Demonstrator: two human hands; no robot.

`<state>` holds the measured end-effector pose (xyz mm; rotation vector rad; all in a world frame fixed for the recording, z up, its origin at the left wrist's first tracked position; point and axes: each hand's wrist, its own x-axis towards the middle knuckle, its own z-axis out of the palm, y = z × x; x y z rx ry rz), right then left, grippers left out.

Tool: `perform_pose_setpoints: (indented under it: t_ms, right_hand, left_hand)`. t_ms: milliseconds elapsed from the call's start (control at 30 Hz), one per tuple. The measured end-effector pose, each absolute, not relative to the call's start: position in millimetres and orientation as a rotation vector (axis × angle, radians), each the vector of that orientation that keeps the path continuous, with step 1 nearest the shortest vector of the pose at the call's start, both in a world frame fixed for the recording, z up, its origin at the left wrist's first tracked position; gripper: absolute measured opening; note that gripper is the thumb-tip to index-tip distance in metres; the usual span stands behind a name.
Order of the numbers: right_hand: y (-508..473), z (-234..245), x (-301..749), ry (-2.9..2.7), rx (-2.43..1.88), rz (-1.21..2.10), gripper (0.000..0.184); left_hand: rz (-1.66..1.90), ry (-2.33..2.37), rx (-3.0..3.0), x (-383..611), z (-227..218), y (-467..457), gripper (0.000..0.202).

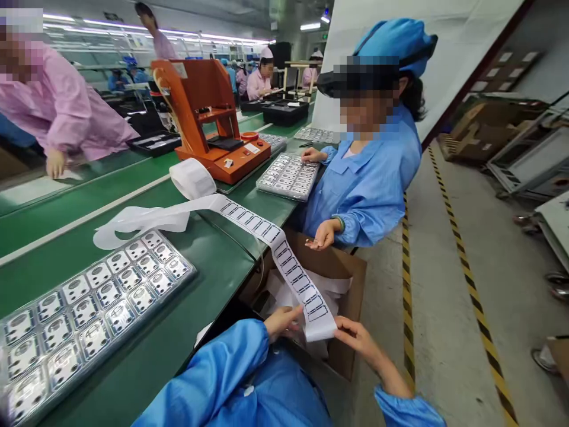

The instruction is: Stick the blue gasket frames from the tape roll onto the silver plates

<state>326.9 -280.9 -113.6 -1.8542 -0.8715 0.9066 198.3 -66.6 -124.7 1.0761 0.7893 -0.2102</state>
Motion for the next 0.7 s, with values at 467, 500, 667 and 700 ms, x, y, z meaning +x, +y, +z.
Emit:
perform_pose_setpoints:
  t_ms: [467,500,667,700]
  right_hand:
    - [-267.8,-75.6,347.4,-0.852,-1.968,1.003,0.063]
    - [-264.8,-72.1,346.9,-0.781,-1.968,0.863,0.066]
    - [-235.2,-46.3,316.6,-0.833,-1.749,0.48,0.07]
    - [-229.0,-40.9,309.2,-0.869,-1.75,0.444,0.067]
  left_hand:
    - [0.08,0.671,0.734,199.2,-55.1,-70.1,0.043]
    - [0.118,0.627,0.746,197.8,-48.1,-70.6,0.05]
    - [0.293,0.464,0.812,192.3,-22.5,-68.9,0.061]
    - [0.306,0.456,0.823,191.1,-19.4,-67.5,0.06]
